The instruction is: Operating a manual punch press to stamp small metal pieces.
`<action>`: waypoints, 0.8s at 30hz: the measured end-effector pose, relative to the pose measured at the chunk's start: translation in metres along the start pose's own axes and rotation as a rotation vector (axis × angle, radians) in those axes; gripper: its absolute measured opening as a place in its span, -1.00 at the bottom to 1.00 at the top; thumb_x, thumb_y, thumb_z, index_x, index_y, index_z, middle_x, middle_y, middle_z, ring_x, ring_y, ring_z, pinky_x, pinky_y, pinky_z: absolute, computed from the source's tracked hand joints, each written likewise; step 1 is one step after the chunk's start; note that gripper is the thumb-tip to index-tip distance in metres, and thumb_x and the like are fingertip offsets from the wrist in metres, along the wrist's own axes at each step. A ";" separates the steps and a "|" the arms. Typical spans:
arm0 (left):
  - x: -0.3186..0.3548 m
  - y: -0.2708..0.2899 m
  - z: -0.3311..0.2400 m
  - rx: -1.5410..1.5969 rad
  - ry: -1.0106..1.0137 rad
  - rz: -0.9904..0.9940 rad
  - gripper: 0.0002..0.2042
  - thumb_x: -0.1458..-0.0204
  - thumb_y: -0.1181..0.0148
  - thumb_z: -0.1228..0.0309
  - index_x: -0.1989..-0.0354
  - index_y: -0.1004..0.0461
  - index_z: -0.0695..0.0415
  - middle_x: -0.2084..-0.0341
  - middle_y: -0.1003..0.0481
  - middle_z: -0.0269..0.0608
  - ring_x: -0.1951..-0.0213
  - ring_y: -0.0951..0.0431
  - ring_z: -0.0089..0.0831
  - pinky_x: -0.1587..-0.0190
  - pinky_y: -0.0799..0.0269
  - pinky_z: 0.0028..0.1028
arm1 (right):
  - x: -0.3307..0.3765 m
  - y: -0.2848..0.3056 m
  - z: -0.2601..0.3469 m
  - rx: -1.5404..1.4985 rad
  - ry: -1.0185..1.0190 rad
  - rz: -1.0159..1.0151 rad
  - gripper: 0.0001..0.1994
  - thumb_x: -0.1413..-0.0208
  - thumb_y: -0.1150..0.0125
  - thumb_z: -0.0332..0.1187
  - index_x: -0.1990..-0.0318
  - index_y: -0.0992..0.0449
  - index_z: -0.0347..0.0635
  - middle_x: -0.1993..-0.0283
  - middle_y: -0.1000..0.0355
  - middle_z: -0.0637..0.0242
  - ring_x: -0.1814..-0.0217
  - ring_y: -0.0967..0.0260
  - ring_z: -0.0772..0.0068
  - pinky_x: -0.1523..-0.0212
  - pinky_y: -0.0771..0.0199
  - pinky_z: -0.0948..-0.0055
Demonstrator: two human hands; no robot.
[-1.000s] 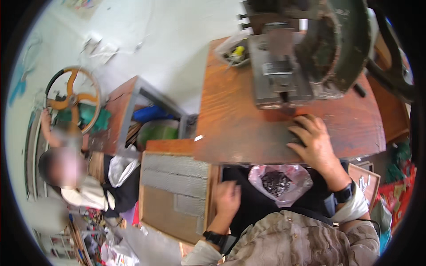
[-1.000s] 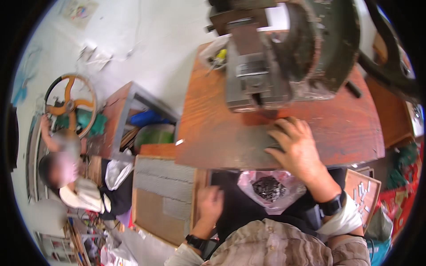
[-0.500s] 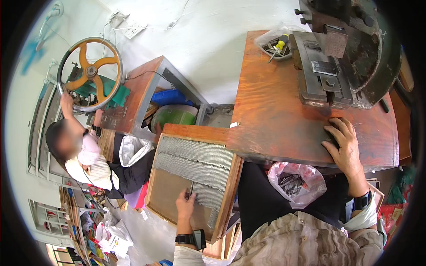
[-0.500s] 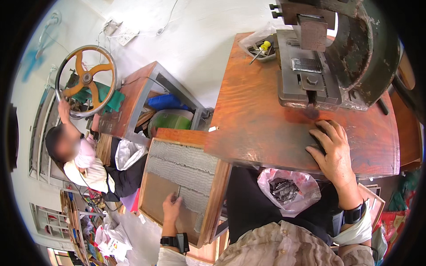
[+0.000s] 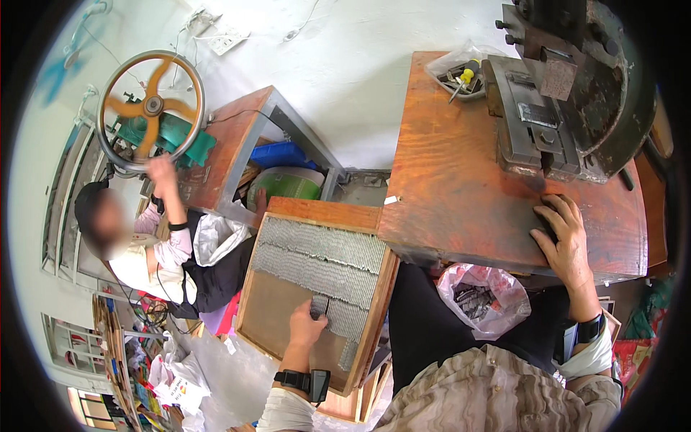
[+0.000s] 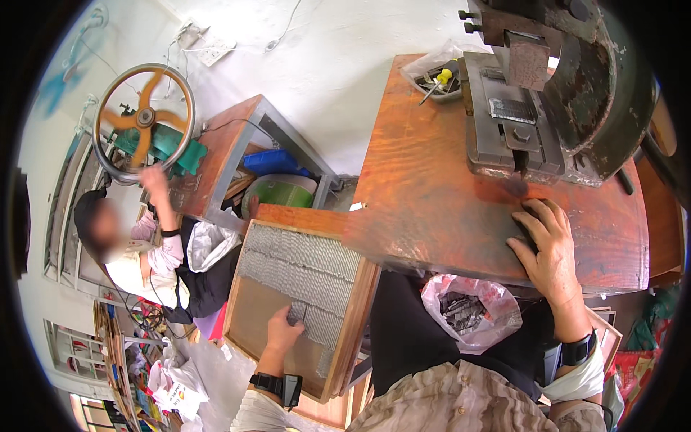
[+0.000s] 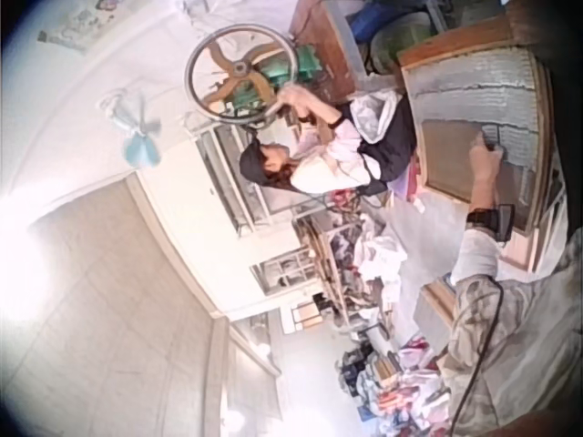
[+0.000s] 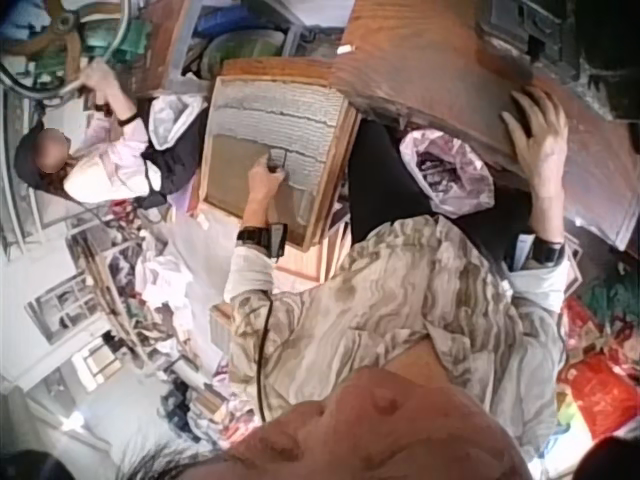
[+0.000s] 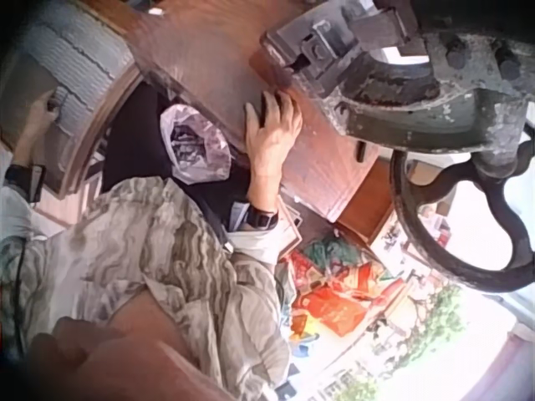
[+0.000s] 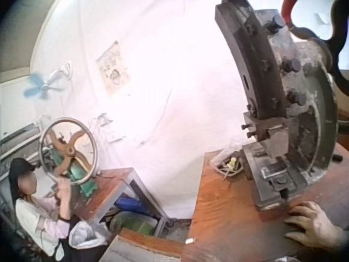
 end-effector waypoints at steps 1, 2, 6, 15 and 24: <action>0.000 -0.001 -0.006 -0.153 -0.088 -0.006 -0.46 0.29 -0.35 0.43 0.05 -0.41 0.40 0.21 -0.50 0.17 0.15 -0.54 -0.11 0.09 -0.45 -0.32 | 0.000 0.001 0.001 -0.006 0.011 -0.006 -0.62 0.22 -0.31 -0.41 0.15 -0.49 -0.26 -0.02 -0.34 0.10 -0.14 -0.19 -0.05 -0.14 -0.21 0.13; -0.001 0.000 -0.004 -0.160 -0.045 -0.024 -0.46 0.29 -0.35 0.43 0.05 -0.41 0.40 0.21 -0.50 0.17 0.15 -0.54 -0.11 0.09 -0.45 -0.32 | 0.000 0.001 0.001 -0.007 0.013 -0.007 -0.63 0.22 -0.31 -0.41 0.15 -0.49 -0.27 -0.02 -0.34 0.10 -0.14 -0.19 -0.05 -0.14 -0.21 0.13; -0.005 -0.001 0.002 -0.089 -0.094 -0.065 -0.45 0.32 -0.35 0.40 0.05 -0.42 0.33 0.22 -0.49 0.18 0.16 -0.51 0.01 0.08 -0.42 -0.26 | 0.000 0.001 0.000 -0.016 0.010 -0.014 -0.63 0.22 -0.32 -0.40 0.16 -0.49 -0.27 -0.02 -0.34 0.09 -0.14 -0.19 -0.04 -0.14 -0.21 0.13; -0.006 0.038 -0.032 0.286 0.092 -0.065 -0.56 0.33 -0.33 0.48 0.20 -0.48 0.46 0.41 -0.57 -0.04 0.38 -0.55 -0.43 0.30 -0.48 -0.46 | 0.001 0.005 -0.001 -0.002 0.054 -0.059 -0.61 0.29 -0.36 -0.32 0.20 -0.51 -0.19 0.04 -0.35 0.14 -0.08 -0.22 0.03 -0.12 -0.21 0.12; -0.060 0.053 -0.391 0.564 -0.563 0.157 -0.56 0.30 -0.30 0.50 0.16 -0.47 0.41 0.40 -0.57 -0.10 0.38 -0.51 -0.56 0.30 -0.44 -0.50 | 0.005 0.010 -0.006 -0.015 0.071 -0.077 -0.61 0.19 -0.33 -0.20 0.16 -0.51 -0.13 0.02 -0.36 0.21 -0.08 -0.23 0.09 -0.08 -0.20 0.10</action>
Point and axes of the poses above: each hand's wrist, its own x-axis away from the middle knuckle, its own y-axis out of the back of the hand, z = x × y, the point moved 6 cm from there along -x, towards the middle knuckle
